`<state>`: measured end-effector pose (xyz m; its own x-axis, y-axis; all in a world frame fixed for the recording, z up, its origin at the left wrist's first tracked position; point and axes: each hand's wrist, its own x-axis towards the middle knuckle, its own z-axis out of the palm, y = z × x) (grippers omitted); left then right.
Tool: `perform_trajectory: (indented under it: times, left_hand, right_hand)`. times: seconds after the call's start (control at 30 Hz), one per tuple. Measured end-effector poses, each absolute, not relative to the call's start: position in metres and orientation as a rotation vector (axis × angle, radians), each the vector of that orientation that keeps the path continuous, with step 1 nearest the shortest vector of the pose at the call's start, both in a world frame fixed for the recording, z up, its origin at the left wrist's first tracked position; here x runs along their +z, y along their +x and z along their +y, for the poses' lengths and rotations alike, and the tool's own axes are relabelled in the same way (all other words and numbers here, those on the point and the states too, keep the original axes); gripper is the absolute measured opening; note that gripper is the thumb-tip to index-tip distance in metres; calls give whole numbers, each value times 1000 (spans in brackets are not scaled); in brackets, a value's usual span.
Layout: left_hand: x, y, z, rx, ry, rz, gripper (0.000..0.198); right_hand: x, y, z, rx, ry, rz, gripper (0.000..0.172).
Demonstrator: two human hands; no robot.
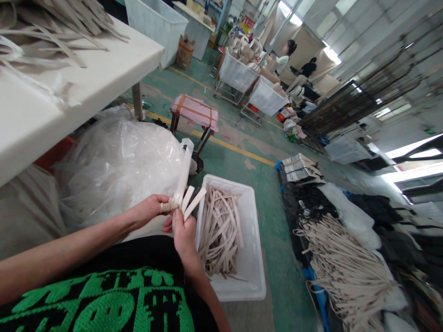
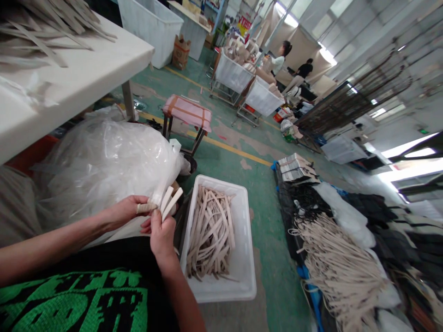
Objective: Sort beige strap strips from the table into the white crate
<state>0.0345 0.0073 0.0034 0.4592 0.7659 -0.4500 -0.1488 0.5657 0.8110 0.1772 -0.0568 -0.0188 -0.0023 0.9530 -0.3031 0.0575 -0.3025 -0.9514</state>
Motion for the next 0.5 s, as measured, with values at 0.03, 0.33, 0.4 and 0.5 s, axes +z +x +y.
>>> perform_trajectory:
  times: [0.03,0.33,0.4,0.5]
  left_hand:
    - [4,35,9,655,756,939,40]
    - [-9,39,8,633,666,1022,42]
    - [-9,38,13,659,644,1039,42]
    - [-4,29,28,734,602,1110,43]
  right_hand:
    - [-20,178,-59,1443,-1449,-1104,53]
    - [-24,184,-65,1431,-1512,-1134,51]
    - [-23,184,-61,1430,-1482,-1138,50]
    - [-28,184,-74,1528,-1444,-1163,48]
